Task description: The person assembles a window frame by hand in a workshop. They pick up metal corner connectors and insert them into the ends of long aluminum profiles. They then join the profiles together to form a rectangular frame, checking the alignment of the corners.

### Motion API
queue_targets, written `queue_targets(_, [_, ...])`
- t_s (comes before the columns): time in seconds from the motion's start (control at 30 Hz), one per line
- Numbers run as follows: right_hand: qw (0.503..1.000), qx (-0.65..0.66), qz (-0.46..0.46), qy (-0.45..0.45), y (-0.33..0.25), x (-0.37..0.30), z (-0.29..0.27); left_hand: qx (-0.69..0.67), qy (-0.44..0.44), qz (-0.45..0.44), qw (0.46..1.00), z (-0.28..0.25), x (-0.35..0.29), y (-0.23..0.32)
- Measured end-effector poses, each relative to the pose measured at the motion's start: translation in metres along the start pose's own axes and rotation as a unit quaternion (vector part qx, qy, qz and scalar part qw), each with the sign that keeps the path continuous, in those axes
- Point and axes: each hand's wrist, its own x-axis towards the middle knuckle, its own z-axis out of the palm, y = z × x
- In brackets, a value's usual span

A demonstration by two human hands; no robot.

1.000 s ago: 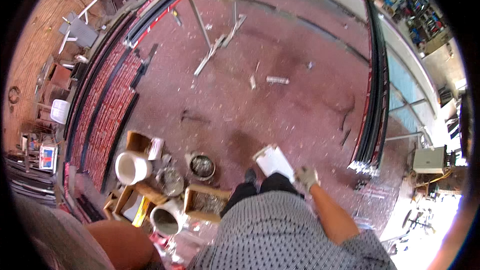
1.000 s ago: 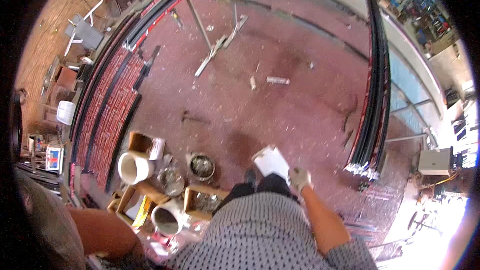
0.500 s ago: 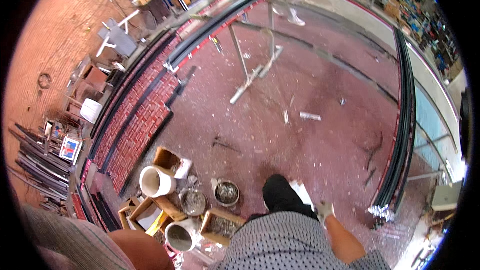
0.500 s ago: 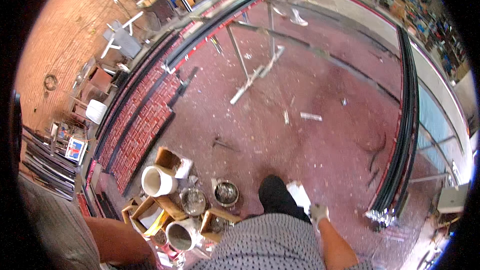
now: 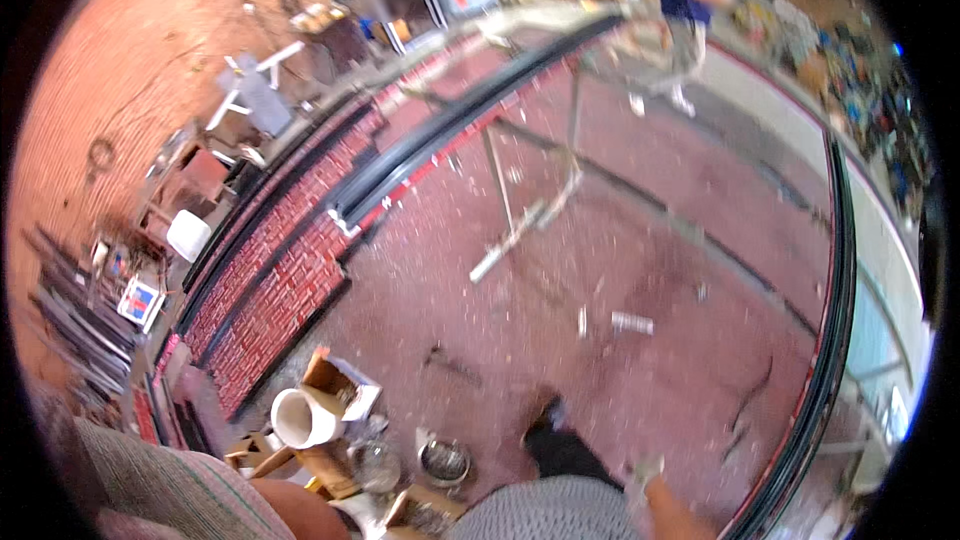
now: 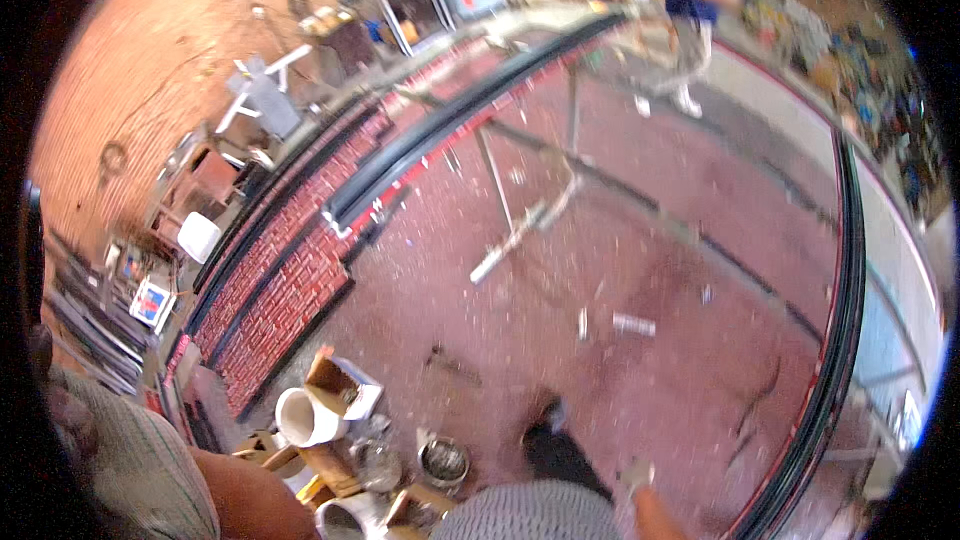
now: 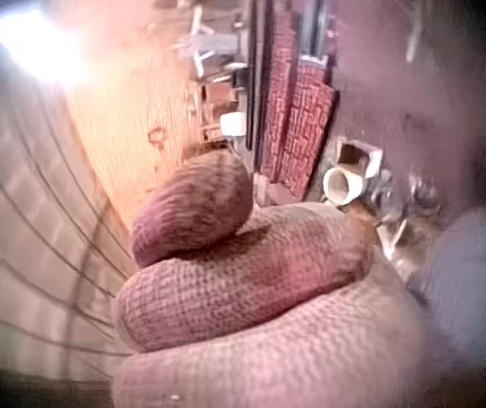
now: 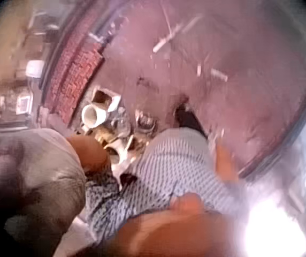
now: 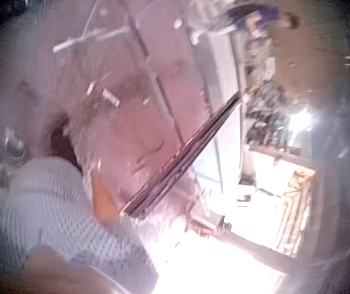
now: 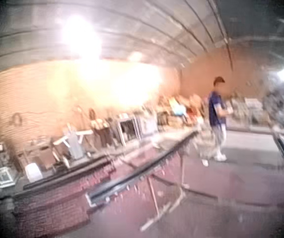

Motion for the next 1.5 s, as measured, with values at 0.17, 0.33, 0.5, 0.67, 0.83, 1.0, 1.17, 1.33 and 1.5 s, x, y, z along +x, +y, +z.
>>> queue_targets(0.17, [0.981,0.159,-0.107,0.016,-0.089,0.037,-0.022,0.028,-0.016,-0.012,0.999,0.017,0.017,-0.033])
queue_targets(0.33, [0.982,0.157,-0.096,0.042,-0.166,0.024,-0.071,0.015,-0.01,-0.034,0.999,0.056,0.032,-0.075])
queue_targets(0.5, [0.97,0.173,-0.143,0.098,-0.192,0.062,-0.072,0.005,0.017,-0.037,0.999,0.071,0.047,-0.102])
queue_targets(0.67, [0.968,0.237,-0.057,0.064,-0.202,0.049,-0.052,0.027,0.05,-0.127,0.99,0.095,0.059,-0.171])
queue_targets(0.83, [0.934,0.339,0.004,0.112,-0.156,0.053,-0.029,0.16,-0.133,-0.293,0.933,0.15,-0.039,-0.34])
queue_targets(1.0, [0.905,0.396,0.095,0.124,-0.135,0.061,-0.004,0.27,-0.233,-0.31,0.881,0.161,-0.166,-0.464])
queue_targets(1.17, [0.946,0.304,0.045,0.1,-0.217,0.065,0.008,0.334,-0.26,-0.376,0.825,0.169,-0.189,-0.552])
queue_targets(1.33, [0.985,0.112,-0.085,0.1,-0.411,0.059,0.013,0.268,-0.376,-0.54,0.704,0.169,-0.197,-0.619])
queue_targets(1.5, [0.953,0.008,-0.27,0.14,-0.536,0.061,0.042,0.171,-0.346,-0.6,0.701,0.164,-0.227,-0.669])
